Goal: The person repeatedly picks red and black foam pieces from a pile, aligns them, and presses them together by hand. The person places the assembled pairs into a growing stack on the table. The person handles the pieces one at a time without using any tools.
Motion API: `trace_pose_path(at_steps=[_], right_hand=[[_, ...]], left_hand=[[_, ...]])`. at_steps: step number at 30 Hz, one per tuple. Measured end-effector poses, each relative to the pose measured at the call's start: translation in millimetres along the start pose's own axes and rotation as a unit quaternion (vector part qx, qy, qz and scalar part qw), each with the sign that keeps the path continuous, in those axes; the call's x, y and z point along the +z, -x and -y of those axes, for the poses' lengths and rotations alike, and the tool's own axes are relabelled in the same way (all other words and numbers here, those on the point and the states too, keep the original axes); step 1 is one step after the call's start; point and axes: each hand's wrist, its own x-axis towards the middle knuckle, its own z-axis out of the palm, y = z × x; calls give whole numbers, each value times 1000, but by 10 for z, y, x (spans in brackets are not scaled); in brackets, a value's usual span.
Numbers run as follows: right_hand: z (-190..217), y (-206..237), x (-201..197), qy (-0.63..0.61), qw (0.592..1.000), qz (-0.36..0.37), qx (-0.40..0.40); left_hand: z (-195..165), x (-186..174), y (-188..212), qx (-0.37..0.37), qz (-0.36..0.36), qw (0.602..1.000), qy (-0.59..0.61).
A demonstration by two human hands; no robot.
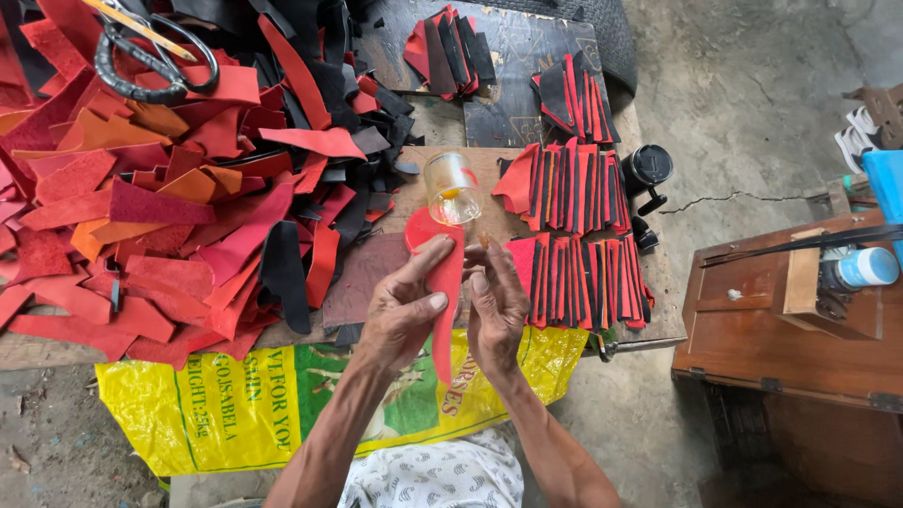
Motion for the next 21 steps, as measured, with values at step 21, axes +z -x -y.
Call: trace_pose_path(at_steps=[21], right_hand=[[305,22,71,300,949,65,-65]], left_hand=[[-87,171,-15,34,22,998,-42]])
